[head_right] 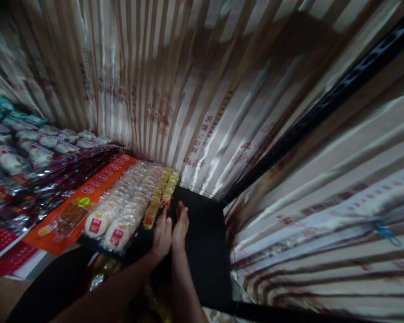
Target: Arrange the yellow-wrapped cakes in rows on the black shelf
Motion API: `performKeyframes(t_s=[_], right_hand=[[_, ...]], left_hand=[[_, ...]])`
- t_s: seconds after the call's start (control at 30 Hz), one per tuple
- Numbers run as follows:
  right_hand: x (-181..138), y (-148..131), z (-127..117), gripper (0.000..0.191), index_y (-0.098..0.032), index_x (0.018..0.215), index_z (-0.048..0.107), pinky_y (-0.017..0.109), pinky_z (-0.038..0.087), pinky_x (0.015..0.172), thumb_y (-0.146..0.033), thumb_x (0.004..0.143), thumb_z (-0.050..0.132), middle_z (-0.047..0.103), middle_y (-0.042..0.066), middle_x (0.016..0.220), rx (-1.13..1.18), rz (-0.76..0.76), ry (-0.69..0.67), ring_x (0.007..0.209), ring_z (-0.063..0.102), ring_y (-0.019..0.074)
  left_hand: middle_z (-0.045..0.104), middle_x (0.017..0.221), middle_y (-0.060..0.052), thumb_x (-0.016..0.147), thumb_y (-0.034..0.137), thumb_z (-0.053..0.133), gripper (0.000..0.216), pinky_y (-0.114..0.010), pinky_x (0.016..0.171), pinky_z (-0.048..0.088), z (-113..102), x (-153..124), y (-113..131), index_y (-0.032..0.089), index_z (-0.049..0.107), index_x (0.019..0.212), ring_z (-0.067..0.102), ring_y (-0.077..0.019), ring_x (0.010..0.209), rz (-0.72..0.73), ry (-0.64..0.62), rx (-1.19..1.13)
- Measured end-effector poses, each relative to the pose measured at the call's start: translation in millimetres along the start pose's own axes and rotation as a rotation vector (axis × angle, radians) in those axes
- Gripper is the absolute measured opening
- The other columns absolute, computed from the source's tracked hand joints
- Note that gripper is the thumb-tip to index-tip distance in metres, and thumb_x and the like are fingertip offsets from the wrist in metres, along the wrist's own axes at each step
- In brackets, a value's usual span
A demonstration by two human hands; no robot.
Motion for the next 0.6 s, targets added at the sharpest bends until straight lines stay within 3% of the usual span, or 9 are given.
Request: performKeyframes(t_s=[0.1,0.23,0.33,0.47,0.6], right_hand=[[-32,-6,-21,0.062,-0.013,0.113,0.059,0.039,0.043,0.095,-0.061,0.079,0.040,0.055,0.014,0.126,-0.001,-0.031,0.078,0.116,0.051,0.0246],[-87,-12,-49,0.052,-0.015,0.108,0.061,0.038,0.046,0.088,-0.056,0.079,0.046,0.059,0.013,0.119,-0.063,-0.062,0.080,0.110,0.055,0.0245],[-127,-11,-67,0.046,-0.016,0.104,0.062,0.036,0.047,0.083,-0.052,0.078,0.050,0.063,0.011,0.111,-0.183,-0.068,0.079,0.102,0.058,0.0233],[-166,1,-85,0.037,-0.019,0.093,0.066,0.034,0.047,0.079,-0.048,0.080,0.048,0.068,0.008,0.094,-0.388,-0.074,-0.027,0.088,0.061,0.0215],[-191,24,-94,0.026,-0.023,0.085,0.069,0.036,0.046,0.081,-0.038,0.078,0.049,0.070,0.007,0.089,-0.687,-0.028,-0.315,0.085,0.062,0.0230]], left_hand=[[0.036,0.141,-0.019,0.091,0.023,0.027,0.048,-0.041,0.111,0.026,-3,-1,6,0.002,0.034,0.134,0.031,-0.0216,0.134,0.040,-0.029,0.063],[0.037,0.139,-0.020,0.085,0.011,0.030,0.045,-0.039,0.107,0.031,-16,-4,23,-0.001,0.042,0.127,0.034,-0.0243,0.131,0.123,-0.135,0.131],[0.050,0.127,-0.018,0.082,0.007,0.026,0.042,-0.036,0.103,0.034,-34,-17,39,-0.001,0.054,0.113,0.045,-0.0229,0.120,0.237,-0.249,0.149],[0.063,0.106,-0.011,0.080,0.008,0.030,0.037,-0.030,0.095,0.042,-69,-63,43,0.009,0.062,0.098,0.055,-0.0172,0.103,0.293,-0.338,0.130],[0.065,0.098,-0.008,0.080,0.010,0.034,0.033,-0.032,0.090,0.047,-112,-127,15,0.016,0.064,0.093,0.058,-0.0171,0.096,0.199,-0.475,0.207]])
Point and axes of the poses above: each hand's wrist, its own x-axis towards the middle knuckle, its own z-axis out of the palm, y = z × x, the point moved 1 cm from there along x, towards the middle knuckle
